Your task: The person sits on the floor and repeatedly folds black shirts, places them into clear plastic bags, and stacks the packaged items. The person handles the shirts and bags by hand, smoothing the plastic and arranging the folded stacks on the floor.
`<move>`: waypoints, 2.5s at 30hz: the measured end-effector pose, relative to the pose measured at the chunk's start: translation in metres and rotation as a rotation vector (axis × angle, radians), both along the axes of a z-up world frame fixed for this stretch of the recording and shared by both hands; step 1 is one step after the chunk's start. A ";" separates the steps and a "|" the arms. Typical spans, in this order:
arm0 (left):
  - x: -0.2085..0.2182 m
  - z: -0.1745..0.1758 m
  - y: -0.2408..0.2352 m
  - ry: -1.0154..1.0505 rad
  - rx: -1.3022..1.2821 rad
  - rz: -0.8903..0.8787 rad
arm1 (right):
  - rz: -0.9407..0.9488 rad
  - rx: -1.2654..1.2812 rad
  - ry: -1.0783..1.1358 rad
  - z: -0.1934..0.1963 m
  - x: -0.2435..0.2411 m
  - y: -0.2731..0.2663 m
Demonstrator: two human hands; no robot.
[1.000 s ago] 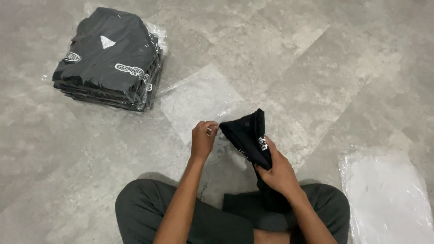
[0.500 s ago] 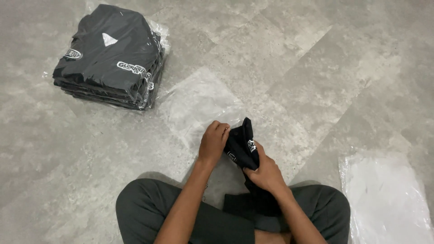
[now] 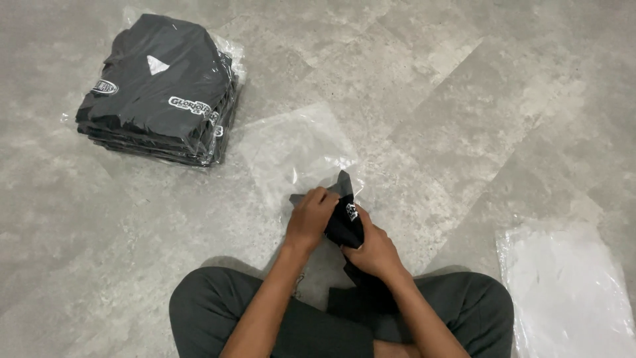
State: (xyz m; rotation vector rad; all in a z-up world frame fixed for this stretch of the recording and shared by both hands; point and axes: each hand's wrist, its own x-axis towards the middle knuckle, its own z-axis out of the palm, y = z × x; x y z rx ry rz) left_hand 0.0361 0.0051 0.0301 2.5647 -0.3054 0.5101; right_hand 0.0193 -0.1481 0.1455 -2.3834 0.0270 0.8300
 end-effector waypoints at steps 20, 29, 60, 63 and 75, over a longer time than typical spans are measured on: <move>-0.082 0.007 -0.043 0.201 -0.887 0.786 | -0.031 0.026 -0.164 -0.084 0.040 0.008; -0.068 -0.064 -0.045 0.677 -1.329 0.881 | -0.168 0.079 -0.089 -0.035 0.034 0.026; -0.045 -0.077 -0.046 0.206 -2.362 1.201 | -0.212 0.188 -0.140 -0.085 0.124 0.119; -0.059 -0.085 -0.052 0.573 -1.395 0.994 | 0.233 0.479 -0.772 -0.153 0.143 0.104; -0.058 -0.109 -0.060 0.535 -1.443 1.002 | 0.018 0.030 -0.332 -0.096 0.141 0.081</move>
